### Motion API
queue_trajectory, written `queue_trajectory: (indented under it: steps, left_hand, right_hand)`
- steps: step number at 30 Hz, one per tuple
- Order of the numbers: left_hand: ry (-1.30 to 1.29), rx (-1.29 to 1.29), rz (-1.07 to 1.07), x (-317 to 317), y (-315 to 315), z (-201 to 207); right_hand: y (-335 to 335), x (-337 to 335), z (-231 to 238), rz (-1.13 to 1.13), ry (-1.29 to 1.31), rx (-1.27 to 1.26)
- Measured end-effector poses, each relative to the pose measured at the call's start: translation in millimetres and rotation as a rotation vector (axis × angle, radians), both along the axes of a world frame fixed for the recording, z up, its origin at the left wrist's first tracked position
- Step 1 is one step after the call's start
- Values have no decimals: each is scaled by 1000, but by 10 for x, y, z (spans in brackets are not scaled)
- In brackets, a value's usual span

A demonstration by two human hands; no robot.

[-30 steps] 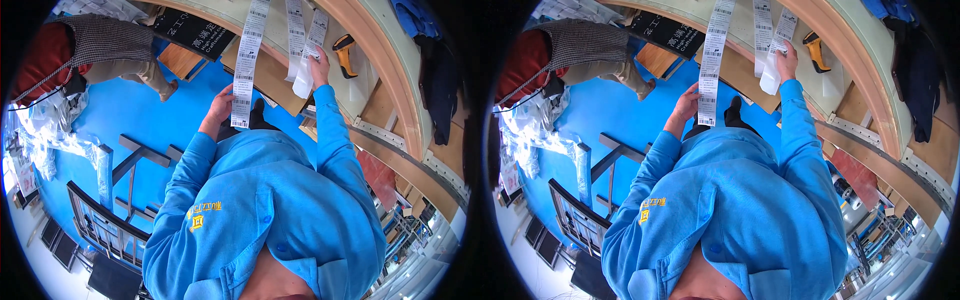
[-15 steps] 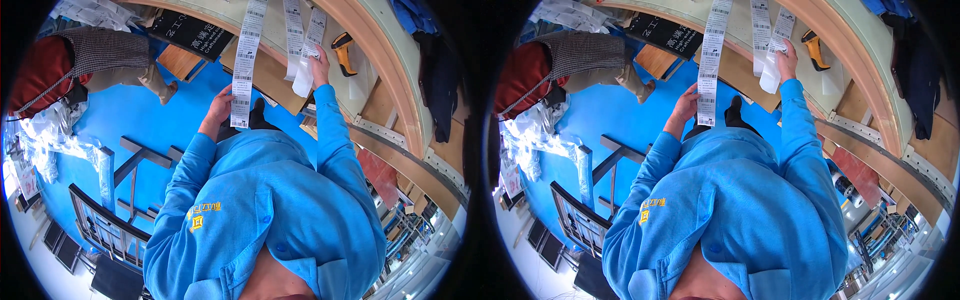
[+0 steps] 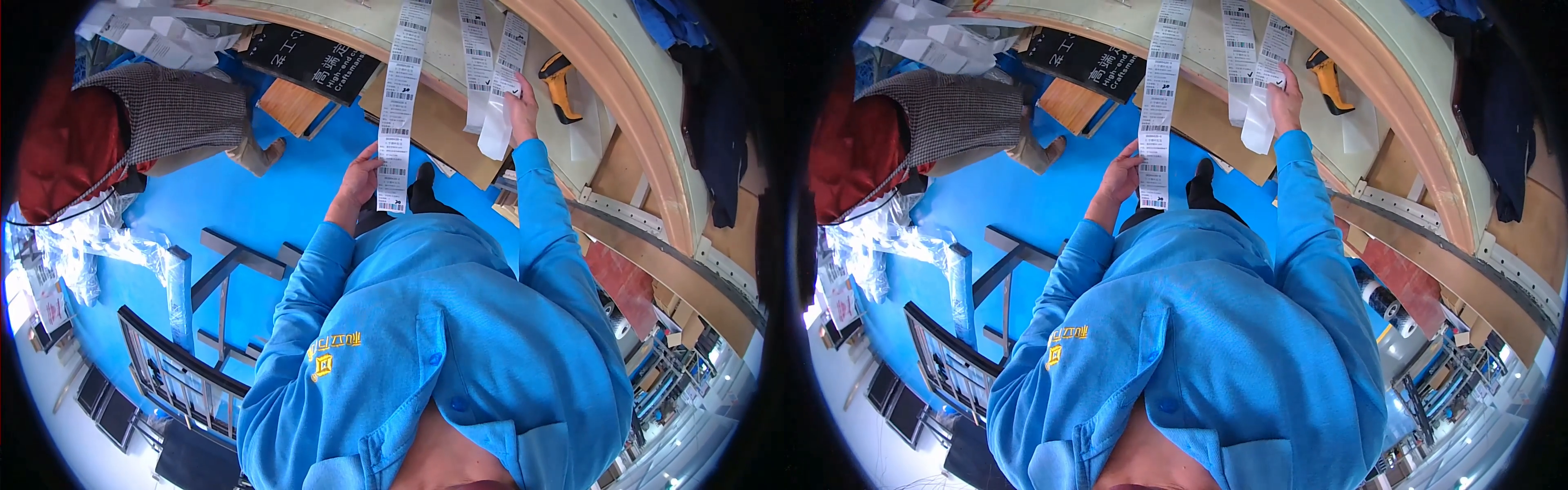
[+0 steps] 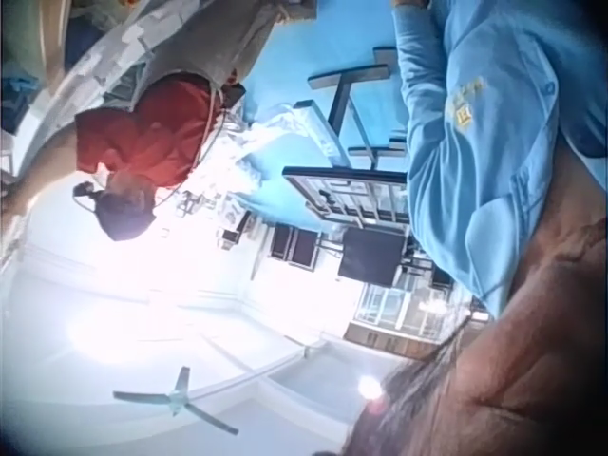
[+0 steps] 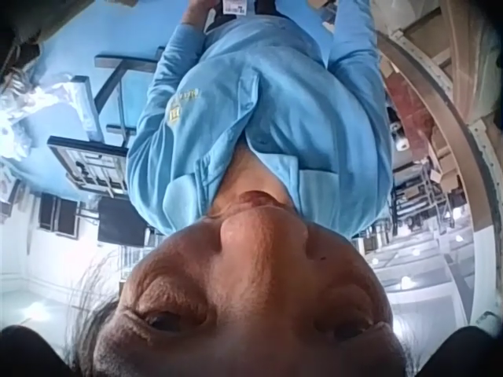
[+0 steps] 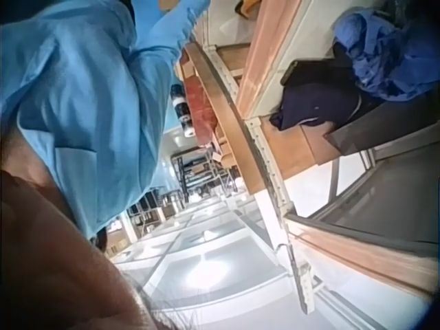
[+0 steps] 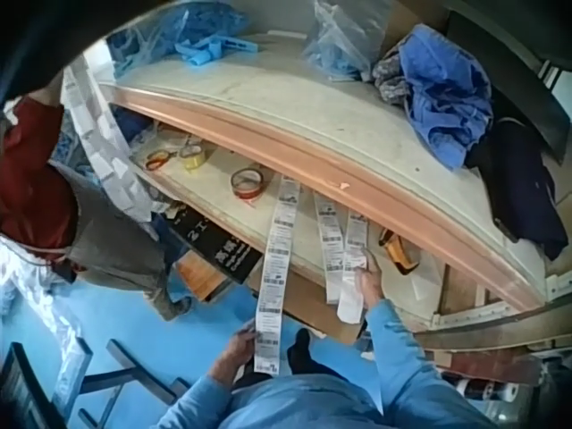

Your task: Applying identification labels to metal frames on a production floor.

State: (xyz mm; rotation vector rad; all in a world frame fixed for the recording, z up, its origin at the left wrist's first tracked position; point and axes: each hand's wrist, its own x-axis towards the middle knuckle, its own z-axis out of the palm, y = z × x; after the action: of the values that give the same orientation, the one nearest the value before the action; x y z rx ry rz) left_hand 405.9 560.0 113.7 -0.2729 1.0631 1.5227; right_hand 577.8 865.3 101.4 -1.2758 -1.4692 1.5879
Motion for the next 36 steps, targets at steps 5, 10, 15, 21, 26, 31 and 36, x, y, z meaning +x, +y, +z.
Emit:
queue_trajectory:
  steps: [5,10,15,21,26,31,36]
  left_hand:
    - [7,-32,13,7,3,45]
    - [8,18,-4,8,-9,15]
    - [11,7,-3,24,13,65]
    - [46,-14,-22,15,31,100]
    - [57,23,-36,2,2,16]
    - [62,30,-44,-21,-4,-33]
    - [59,10,-43,-26,-2,4]
  right_hand:
    - [-26,-18,6,-30,29,-29]
    - [23,11,-96,1,-21,35]
    - [31,27,-117,14,-6,91]
    - [-17,43,-38,-61,134,-19]
    - [-18,105,-75,-104,272,-118]
    - [22,118,-150,-99,237,-67]
    - [108,128,-171,-8,-83,221]
